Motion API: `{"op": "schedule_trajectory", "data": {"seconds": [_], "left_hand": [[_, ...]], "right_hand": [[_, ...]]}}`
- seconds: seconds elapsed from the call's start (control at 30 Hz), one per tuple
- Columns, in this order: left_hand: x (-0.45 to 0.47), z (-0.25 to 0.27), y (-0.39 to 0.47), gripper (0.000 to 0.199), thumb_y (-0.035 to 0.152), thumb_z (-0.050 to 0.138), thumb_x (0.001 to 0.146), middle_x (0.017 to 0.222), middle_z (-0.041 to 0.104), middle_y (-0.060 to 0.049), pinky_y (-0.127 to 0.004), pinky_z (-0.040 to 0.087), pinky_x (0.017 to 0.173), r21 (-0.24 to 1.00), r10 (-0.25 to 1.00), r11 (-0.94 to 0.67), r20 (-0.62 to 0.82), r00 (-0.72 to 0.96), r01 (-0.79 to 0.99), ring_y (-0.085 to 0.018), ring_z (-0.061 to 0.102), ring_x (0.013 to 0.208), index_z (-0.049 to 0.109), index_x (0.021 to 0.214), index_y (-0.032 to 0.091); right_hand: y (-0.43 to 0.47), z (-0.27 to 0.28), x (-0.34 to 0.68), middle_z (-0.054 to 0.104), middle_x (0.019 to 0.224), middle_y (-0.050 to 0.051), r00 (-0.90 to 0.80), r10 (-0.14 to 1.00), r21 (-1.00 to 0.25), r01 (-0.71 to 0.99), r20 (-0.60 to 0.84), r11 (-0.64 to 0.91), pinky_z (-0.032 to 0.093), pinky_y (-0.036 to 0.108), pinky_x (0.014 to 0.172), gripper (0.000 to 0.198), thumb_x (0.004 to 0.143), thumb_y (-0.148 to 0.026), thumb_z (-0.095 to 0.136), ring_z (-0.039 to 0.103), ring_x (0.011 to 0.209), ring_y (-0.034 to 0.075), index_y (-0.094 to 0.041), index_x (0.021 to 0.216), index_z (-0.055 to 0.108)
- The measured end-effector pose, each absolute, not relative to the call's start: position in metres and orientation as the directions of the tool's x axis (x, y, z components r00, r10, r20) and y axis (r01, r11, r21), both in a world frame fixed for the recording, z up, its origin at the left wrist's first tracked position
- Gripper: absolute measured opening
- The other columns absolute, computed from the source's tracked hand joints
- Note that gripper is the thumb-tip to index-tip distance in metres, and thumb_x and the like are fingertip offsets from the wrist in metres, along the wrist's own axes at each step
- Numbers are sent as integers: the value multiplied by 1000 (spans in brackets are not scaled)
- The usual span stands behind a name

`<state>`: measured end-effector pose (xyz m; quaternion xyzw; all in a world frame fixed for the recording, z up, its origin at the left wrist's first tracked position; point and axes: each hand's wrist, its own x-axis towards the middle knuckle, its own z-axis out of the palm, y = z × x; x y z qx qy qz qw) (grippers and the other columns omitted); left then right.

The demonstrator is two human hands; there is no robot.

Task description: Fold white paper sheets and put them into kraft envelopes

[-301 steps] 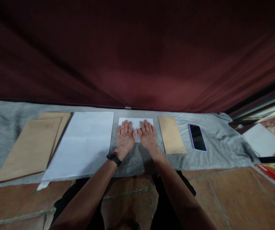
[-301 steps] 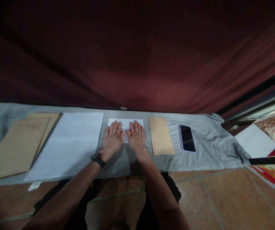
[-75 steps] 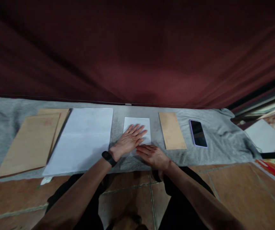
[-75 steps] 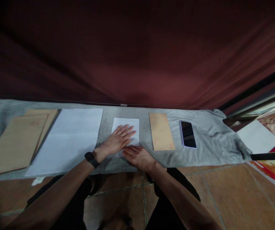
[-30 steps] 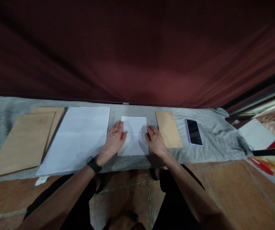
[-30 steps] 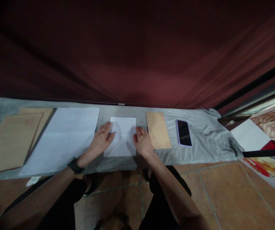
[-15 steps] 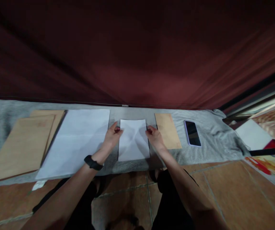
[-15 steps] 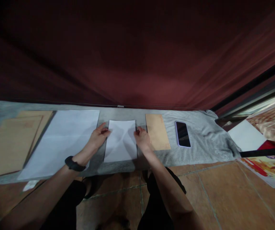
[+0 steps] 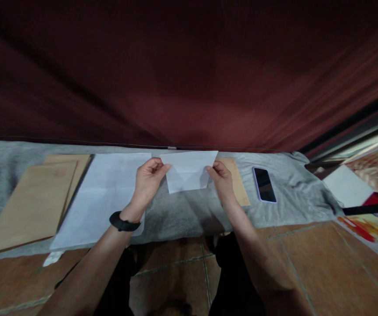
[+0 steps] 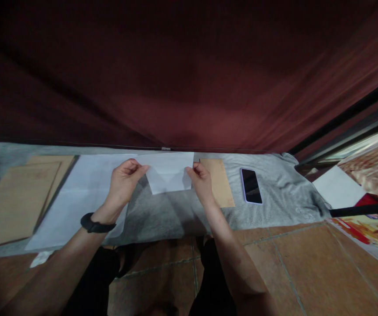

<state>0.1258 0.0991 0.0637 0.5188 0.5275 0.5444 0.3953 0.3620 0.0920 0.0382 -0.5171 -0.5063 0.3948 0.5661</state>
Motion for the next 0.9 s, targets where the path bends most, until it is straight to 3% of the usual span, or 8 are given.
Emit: {"op": "schedule_trajectory", "data": {"seconds": [0.1,0.2,0.37,0.47,0.6,0.77,0.9], "left_hand": [[122,79,93,22,40,72,80,91,73,-3,-33,54,89,940,948,-281,303,-99,192,-19,68,92,67,86,20],[113,79,86,18,38,70,82,110,75,-7,-40,50,104,896,923,-384,382,55,223,-24,68,111,67,86,21],[96,52,77,7,24,62,84,115,75,-7,-39,52,103,838,886,-411,274,373,359,-23,69,111,68,84,22],[91,37,68,19,15,58,84,122,74,-6,-38,51,106,754,817,-483,207,537,445,-22,68,116,73,92,24],[90,26,56,41,14,61,86,137,68,-3,-39,46,114,652,704,-577,92,704,492,-21,63,128,72,122,30],[86,12,48,36,19,65,88,137,68,-1,-41,44,117,646,663,-594,55,747,479,-22,62,130,74,120,33],[79,11,43,25,35,60,94,119,77,-4,-35,55,99,749,757,-438,9,654,497,-22,71,109,78,112,30]], "right_hand": [[83,54,365,74,99,3,160,944,-950,167,289,263,52,35,94,20,85,-43,66,67,101,22,-24,90,66],[72,56,370,75,108,5,58,943,-926,213,329,310,50,38,101,14,86,-36,65,67,112,23,-24,91,68],[59,34,380,76,109,5,-169,954,-878,375,249,296,52,38,100,15,86,-23,62,69,109,22,-23,97,72],[50,21,386,76,114,4,-349,919,-768,532,185,357,51,38,102,29,85,-10,60,69,112,21,-24,106,74],[35,14,389,73,127,2,-560,824,-597,632,90,495,48,37,109,43,86,-5,61,65,122,19,-28,120,73],[24,10,390,69,135,1,-649,759,-510,635,56,580,45,37,114,38,92,-14,63,63,126,19,-29,125,72],[20,15,392,76,121,2,-596,802,-557,652,45,515,52,34,104,26,102,-28,56,68,117,19,-28,121,74]]}}
